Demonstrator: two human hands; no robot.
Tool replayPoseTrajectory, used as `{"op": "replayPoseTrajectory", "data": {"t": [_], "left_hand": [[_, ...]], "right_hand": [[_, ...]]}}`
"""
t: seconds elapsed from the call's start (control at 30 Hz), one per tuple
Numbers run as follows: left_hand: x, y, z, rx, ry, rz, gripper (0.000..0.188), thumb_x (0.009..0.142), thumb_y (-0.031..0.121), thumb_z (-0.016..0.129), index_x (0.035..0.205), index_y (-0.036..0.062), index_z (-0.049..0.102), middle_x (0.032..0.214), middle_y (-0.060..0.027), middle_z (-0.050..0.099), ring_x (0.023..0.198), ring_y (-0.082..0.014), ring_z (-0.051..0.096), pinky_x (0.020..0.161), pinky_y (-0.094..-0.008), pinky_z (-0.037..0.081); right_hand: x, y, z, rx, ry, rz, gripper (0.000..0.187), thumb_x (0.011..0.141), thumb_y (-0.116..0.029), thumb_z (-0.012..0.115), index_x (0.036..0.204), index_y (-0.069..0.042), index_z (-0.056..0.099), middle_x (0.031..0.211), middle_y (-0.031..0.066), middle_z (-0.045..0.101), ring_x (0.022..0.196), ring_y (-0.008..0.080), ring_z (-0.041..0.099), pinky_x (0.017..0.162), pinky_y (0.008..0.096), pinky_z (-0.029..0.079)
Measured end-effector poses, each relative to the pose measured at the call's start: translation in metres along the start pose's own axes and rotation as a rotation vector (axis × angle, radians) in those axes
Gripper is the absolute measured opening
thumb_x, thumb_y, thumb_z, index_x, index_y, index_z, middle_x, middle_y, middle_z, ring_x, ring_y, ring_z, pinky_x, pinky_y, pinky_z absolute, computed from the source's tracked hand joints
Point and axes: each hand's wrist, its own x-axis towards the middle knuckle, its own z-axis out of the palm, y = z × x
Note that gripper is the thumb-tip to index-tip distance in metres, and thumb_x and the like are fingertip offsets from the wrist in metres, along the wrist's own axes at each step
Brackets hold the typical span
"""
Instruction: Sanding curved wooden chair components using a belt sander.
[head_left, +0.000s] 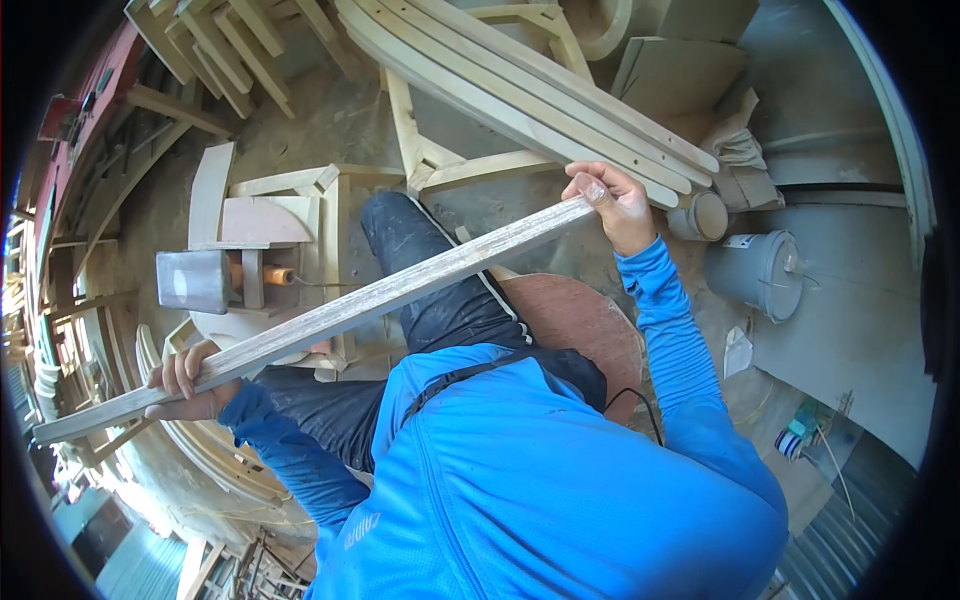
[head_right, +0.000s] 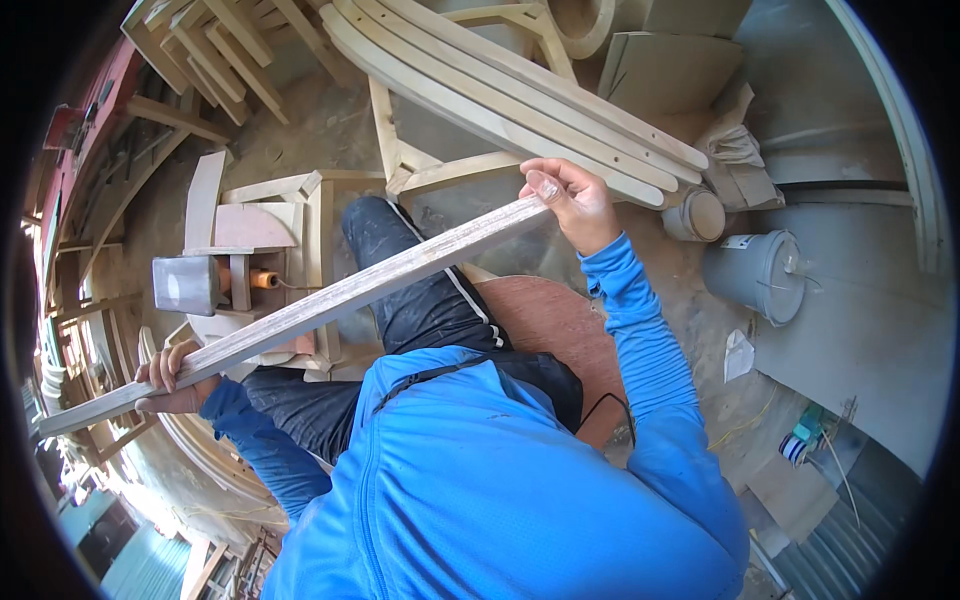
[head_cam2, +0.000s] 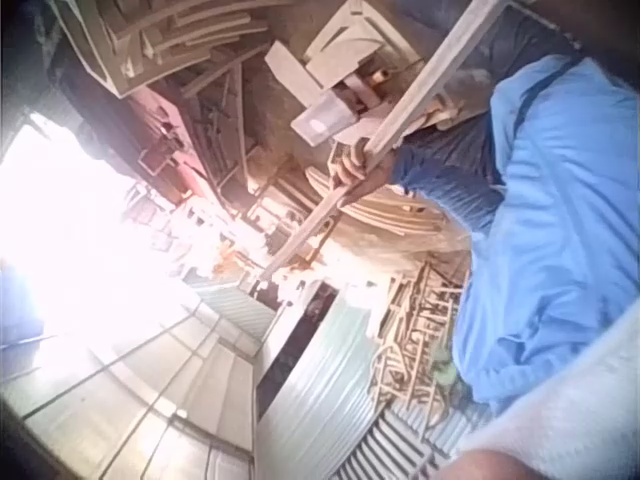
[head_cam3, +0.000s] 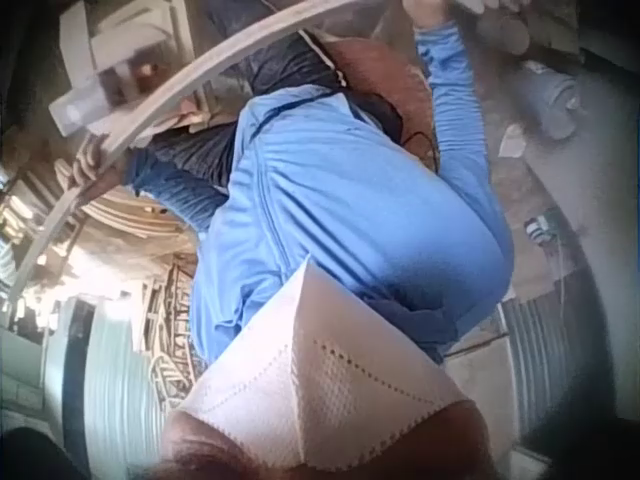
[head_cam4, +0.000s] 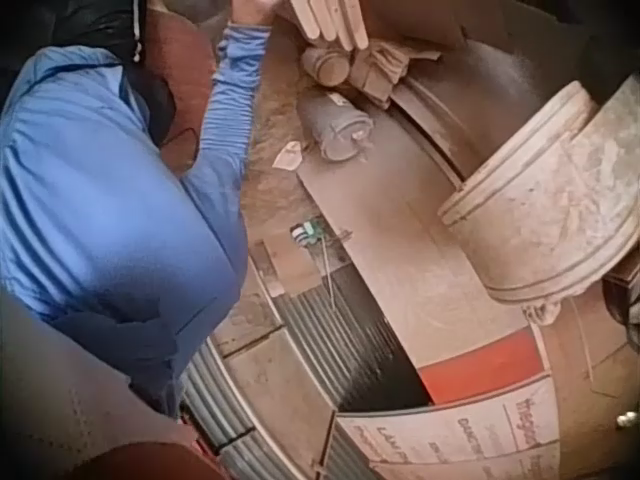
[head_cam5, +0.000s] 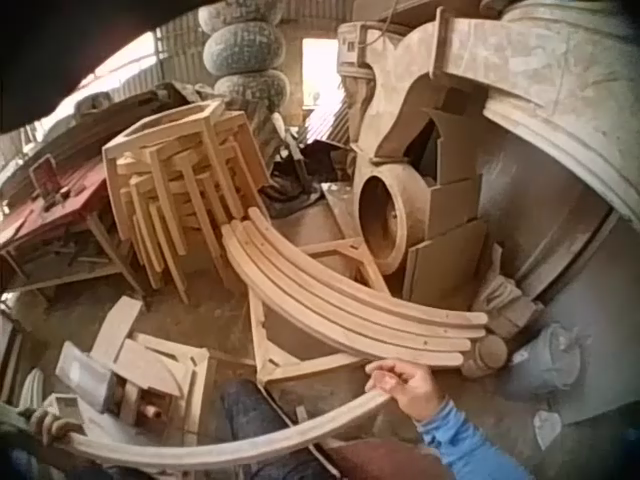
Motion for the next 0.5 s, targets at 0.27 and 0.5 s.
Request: {"op": "replayPoseTrajectory", "data": {"t": [0.27,0.5], "left_hand": [[-0.004,0.008,-0.004,-0.014,-0.07,0.025,0.039,0.075,0.036,0.093,0.099,0.0171,0.068,0.074,0.0078,0.065,0.061,-0.0052,0.061,0.071,-0.0264,0.049],[-0.002,0.009,0.0,-0.002,-0.064,0.044,0.038,0.083,0.047,0.084,0.099,0.0161,0.07,0.073,0.0071,0.065,0.06,-0.0066,0.062,0.068,-0.0263,0.05]], "right_hand": [[0.001,-0.008,0.019,0.024,-0.24,0.08,0.041,0.091,-0.014,0.08,0.127,-0.002,0.066,0.103,0.0045,0.072,0.095,0.0104,0.067,0.088,0.0268,0.056],[-0.005,-0.015,0.007,0.11,-0.332,0.101,0.041,0.092,-0.011,0.078,0.13,-0.003,0.065,0.112,0.0055,0.07,0.103,0.0125,0.066,0.096,0.029,0.055]]}}
